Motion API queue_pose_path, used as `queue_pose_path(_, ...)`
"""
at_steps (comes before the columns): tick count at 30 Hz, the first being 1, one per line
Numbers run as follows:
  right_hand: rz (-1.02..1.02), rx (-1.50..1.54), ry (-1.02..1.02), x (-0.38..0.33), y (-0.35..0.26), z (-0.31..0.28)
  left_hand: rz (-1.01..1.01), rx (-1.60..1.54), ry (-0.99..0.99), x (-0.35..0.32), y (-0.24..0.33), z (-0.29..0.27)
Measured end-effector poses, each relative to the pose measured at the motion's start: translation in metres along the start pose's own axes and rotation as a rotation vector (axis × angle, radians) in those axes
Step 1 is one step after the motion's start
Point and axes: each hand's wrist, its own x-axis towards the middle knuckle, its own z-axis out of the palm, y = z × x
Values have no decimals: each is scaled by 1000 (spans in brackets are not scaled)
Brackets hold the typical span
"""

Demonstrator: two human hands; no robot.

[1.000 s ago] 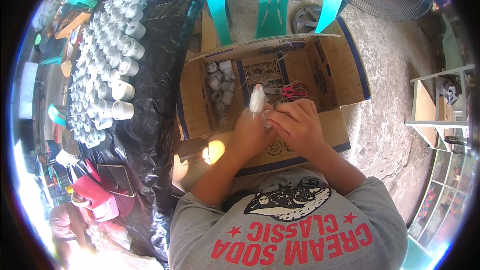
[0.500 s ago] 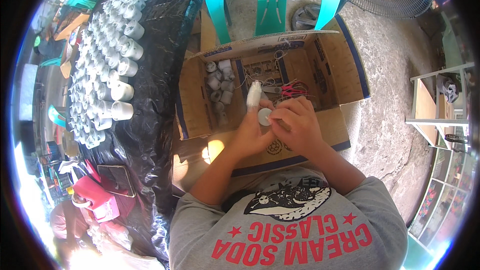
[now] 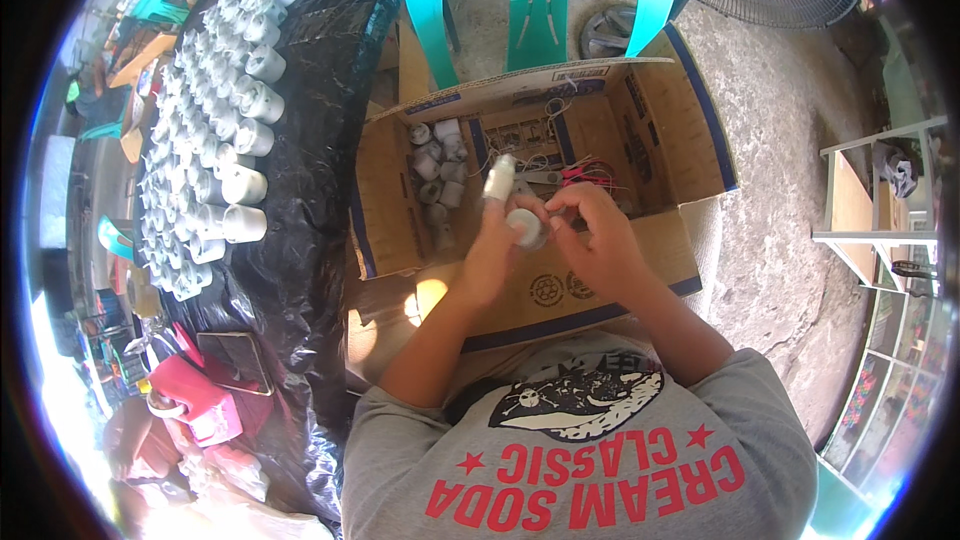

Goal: The person repeatedly picks small white cylindrical objects from a cardboard box, threads a white string through them, and uses pink scissors to cut the string. The person handles the objects one at a time and places them back into the box after cutting.

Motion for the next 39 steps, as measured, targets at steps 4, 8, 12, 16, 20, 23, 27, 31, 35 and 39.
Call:
queue_pose_path(4,320,292,-194,-9,18,22,84,-485,-46,2,1,-10)
queue_pose_path(8,148,227,-417,-21,26,32,73,-662,-29,3,5,-18)
queue_pose_path(12,83,80,-438,-24,27,32,64,-693,25,0,14,-25)
queue_pose_path(16,-180,-325,-289,-19,36,33,36,-663,-1,-2,11,-24)
queue_pose_path(20,-238,-477,-345,-16,60,30,28,-593,29,0,7,-18)
queue_pose_path(23,-238,-457,-359,-4,90,14,-7,-597,133,2,7,-16)
queue_pose_path(27,239,-507,-360,47,159,-20,26,-527,157,3,9,-18)
queue_pose_path(31,520,-1016,-682,75,232,-35,38,-366,110,8,11,-26)
queue_pose_path(35,435,-964,-656,70,251,-32,35,-307,157,6,10,-29)
queue_pose_path(39,503,-657,-409,70,208,-46,73,-181,164,5,6,-31)
